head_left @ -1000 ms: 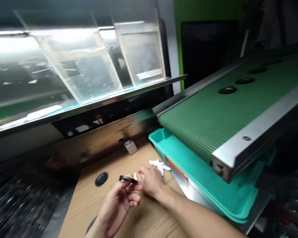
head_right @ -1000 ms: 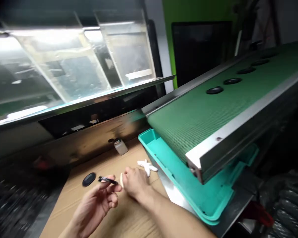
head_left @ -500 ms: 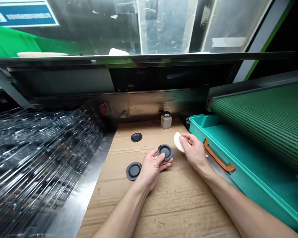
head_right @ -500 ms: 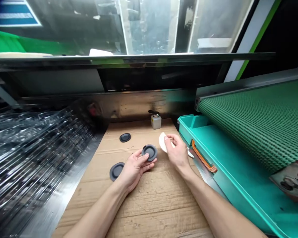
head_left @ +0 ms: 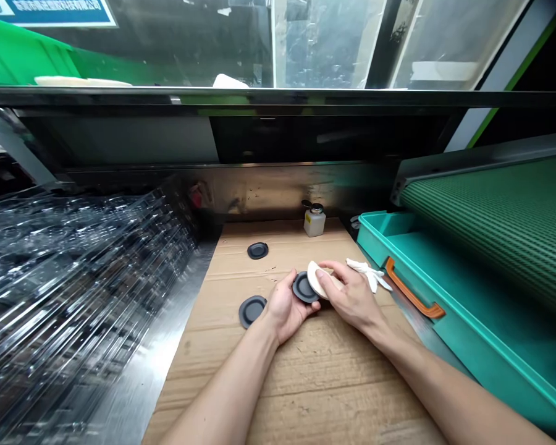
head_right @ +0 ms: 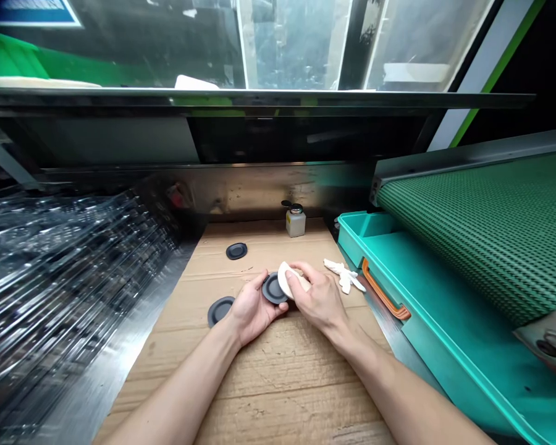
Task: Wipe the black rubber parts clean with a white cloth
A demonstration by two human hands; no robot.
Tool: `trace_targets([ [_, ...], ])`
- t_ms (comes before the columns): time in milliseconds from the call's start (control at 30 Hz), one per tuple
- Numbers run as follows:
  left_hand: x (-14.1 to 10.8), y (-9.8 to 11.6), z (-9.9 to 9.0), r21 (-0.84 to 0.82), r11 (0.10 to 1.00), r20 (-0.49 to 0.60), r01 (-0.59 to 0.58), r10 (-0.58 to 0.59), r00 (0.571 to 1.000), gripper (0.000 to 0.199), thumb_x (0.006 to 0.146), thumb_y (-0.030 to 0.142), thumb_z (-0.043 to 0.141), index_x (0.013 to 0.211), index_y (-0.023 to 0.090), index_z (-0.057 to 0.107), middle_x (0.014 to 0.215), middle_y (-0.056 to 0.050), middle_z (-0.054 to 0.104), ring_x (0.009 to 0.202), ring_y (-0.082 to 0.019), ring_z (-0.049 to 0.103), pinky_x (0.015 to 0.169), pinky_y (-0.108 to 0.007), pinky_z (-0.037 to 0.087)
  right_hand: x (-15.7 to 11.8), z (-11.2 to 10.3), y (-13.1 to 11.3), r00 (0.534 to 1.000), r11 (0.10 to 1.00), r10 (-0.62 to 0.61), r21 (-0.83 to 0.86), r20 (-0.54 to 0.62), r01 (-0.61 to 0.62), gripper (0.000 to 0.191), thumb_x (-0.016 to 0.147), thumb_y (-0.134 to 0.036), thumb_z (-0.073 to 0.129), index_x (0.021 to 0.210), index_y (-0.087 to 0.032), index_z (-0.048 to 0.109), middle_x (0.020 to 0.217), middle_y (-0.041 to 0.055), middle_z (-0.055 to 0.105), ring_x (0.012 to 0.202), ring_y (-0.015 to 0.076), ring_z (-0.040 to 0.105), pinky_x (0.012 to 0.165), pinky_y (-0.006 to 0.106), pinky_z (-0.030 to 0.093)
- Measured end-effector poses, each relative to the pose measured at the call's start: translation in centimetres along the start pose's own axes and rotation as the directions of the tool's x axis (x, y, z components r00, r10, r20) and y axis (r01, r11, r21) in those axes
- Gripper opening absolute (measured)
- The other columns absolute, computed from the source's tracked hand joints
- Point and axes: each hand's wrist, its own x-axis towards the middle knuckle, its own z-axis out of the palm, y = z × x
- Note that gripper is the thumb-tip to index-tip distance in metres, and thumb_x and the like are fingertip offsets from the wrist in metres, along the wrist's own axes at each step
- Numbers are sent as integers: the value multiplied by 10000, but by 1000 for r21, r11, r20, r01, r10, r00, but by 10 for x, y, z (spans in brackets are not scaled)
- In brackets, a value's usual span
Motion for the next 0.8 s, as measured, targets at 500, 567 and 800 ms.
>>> trace_targets([
  [500,-7,6,6,62,990,-43,-129,132,990,393,936,429,435,1084,105,602,967,-172,667,678,-186,594,532,-265,418,24,-32,22,999,827,-30,-561,26,39,315,915,-308,433,730,-202,666,828,66,652,845,210,559,802,308,391],
  [567,-6,5,6,75,990,-44,-117,120,992,396,929,439,449,1067,103,607,957,-165,664,672,-184,587,530,-263,413,26,-42,29,998,735,3,-677,-57,-41,222,879,-269,476,911,-197,684,943,104,642,933,256,542,810,339,389],
  [800,-6,2,6,63,992,-38,-111,114,993,391,915,445,481,1064,102,597,946,-162,667,670,-178,588,552,-260,416,25,-42,52,991,747,132,-660,27,-81,262,955,-291,418,1059,-223,649,936,89,619,839,222,607,714,307,412],
])
